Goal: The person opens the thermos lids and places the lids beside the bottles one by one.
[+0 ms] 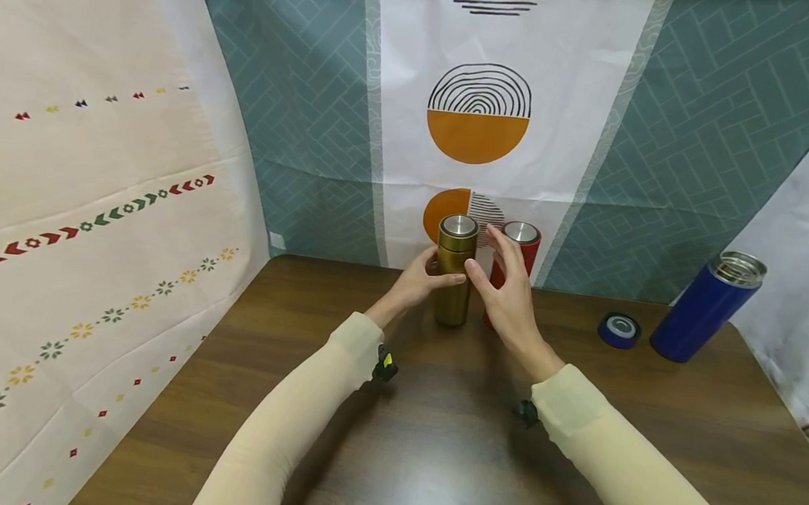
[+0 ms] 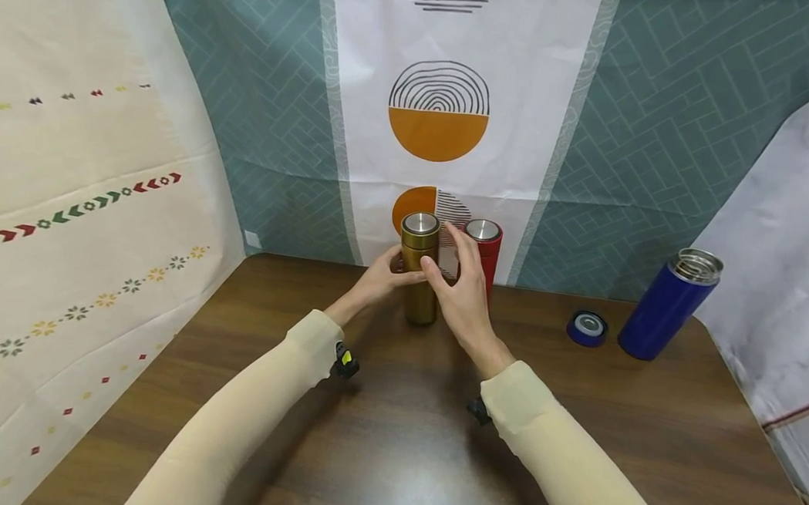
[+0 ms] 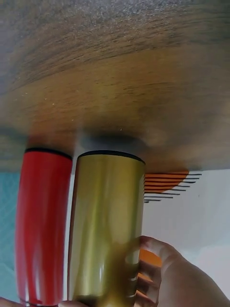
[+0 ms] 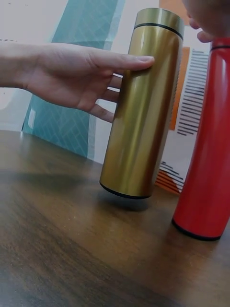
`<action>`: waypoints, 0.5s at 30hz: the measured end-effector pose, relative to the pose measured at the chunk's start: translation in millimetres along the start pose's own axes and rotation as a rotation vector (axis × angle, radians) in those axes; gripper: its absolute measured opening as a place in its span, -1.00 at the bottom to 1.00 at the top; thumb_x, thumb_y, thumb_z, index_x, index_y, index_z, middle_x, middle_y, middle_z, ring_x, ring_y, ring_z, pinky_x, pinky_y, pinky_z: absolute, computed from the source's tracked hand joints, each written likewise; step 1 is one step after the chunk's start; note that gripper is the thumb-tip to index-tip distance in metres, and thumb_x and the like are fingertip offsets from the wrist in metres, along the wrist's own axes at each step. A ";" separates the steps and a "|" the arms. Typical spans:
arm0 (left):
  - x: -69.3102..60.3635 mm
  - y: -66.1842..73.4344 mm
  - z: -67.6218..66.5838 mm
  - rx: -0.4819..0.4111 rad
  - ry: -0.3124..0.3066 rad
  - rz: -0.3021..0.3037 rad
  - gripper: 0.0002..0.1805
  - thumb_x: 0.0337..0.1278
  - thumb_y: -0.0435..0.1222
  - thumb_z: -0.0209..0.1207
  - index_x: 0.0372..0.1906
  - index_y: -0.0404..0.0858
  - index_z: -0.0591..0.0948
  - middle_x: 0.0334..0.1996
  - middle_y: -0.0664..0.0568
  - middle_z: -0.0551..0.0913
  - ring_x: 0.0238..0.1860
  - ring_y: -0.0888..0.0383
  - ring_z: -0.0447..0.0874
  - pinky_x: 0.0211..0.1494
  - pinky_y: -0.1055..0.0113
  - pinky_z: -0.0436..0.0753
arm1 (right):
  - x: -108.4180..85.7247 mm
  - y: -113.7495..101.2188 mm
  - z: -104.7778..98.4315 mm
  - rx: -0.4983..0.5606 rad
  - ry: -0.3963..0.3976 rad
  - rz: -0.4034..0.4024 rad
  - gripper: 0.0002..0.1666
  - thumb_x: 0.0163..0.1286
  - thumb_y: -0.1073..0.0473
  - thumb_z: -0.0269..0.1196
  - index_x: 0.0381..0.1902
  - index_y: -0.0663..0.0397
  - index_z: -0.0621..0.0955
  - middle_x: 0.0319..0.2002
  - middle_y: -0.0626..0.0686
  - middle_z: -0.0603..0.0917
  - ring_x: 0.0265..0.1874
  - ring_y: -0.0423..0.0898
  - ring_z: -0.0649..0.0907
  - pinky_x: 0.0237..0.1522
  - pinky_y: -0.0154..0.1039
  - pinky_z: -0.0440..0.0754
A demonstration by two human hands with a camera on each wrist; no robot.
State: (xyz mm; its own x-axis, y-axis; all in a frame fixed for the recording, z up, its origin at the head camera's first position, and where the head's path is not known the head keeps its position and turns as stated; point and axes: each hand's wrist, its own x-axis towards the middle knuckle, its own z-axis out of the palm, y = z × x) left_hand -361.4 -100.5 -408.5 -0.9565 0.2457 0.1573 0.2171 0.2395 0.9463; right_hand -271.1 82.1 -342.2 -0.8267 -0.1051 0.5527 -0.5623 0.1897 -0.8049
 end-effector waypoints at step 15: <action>-29.6 20.0 8.5 0.000 -0.097 0.016 -0.26 0.27 -0.18 0.42 0.49 -0.19 0.40 0.29 -0.07 0.60 0.29 -0.01 0.56 0.39 0.00 0.52 | -12.5 11.8 -26.6 -0.018 -0.042 -0.018 -0.23 0.51 0.15 0.30 0.59 -0.04 0.31 0.47 0.06 0.39 0.49 -0.03 0.34 0.58 -0.04 0.20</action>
State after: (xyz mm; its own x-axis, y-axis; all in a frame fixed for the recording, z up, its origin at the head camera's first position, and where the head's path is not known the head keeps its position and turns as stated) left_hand -327.2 -95.0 -396.7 -0.9293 0.3398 0.1446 0.2328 0.2350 0.9437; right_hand -266.9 111.6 -352.9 -0.8165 -0.1492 0.5577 -0.5773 0.2045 -0.7905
